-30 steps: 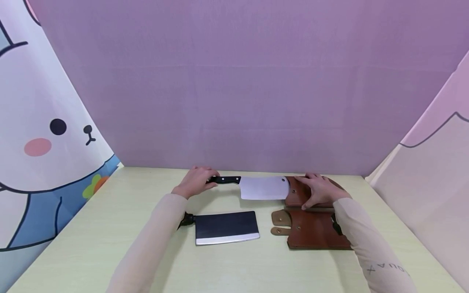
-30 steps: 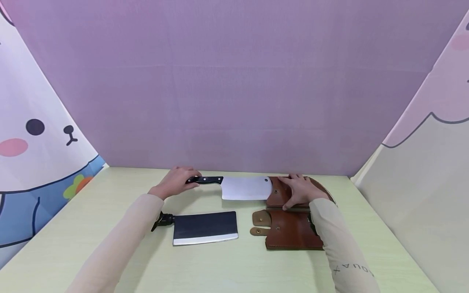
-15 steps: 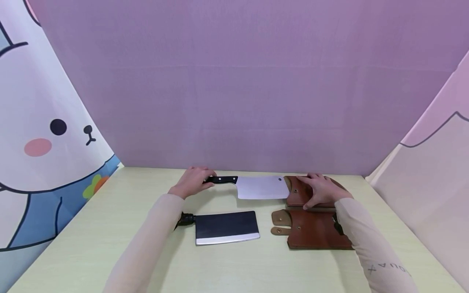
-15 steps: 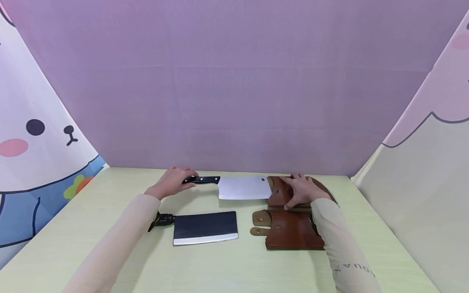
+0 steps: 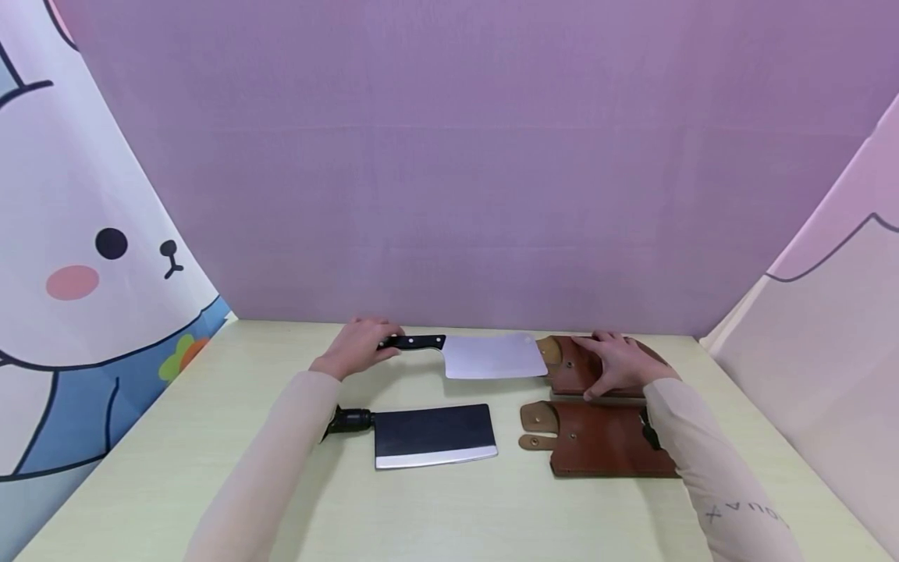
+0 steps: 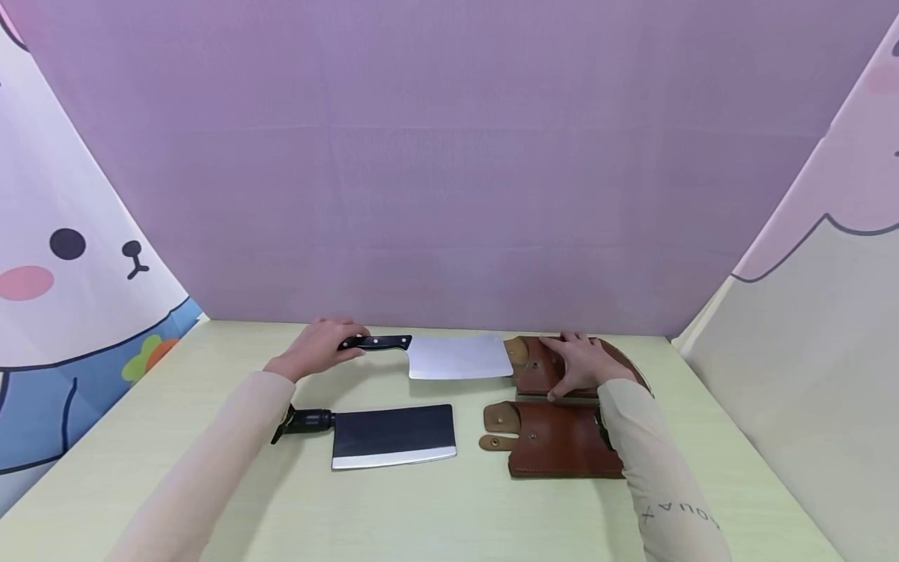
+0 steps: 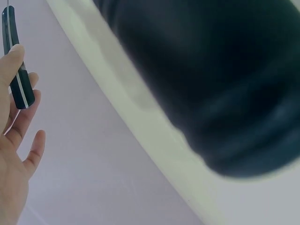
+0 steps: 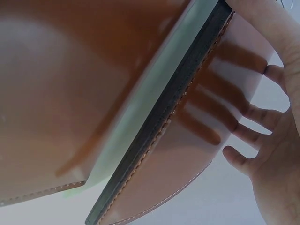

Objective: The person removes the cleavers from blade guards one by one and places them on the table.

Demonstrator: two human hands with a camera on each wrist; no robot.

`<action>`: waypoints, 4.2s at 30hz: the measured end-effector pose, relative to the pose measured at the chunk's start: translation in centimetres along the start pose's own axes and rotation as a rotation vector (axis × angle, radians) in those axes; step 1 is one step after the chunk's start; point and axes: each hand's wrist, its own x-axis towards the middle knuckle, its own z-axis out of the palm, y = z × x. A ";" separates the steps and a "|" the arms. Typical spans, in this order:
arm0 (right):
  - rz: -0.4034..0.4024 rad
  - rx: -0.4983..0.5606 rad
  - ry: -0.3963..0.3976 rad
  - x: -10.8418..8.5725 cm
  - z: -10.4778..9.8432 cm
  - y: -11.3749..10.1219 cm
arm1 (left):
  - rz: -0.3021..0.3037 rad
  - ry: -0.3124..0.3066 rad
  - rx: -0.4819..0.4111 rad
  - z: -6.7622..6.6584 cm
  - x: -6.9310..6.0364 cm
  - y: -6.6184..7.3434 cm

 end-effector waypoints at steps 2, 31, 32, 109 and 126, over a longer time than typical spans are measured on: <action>-0.002 -0.004 0.001 0.0 0.0 0.0 | -0.005 -0.001 0.001 -0.2 -0.2 -0.2; 0.021 0.027 -0.005 1.4 1.3 -0.1 | -0.037 -0.003 0.005 -0.5 -3.3 -3.7; 0.022 0.033 -0.004 1.4 1.3 -0.1 | -0.039 -0.004 0.009 -0.5 -3.4 -3.7; 0.117 0.200 -0.263 3.0 2.4 -1.0 | -0.126 -0.104 -0.048 1.8 -7.4 -6.8; 0.087 0.248 -0.254 2.8 2.8 -0.4 | -0.153 -0.137 -0.077 1.7 -7.2 -6.2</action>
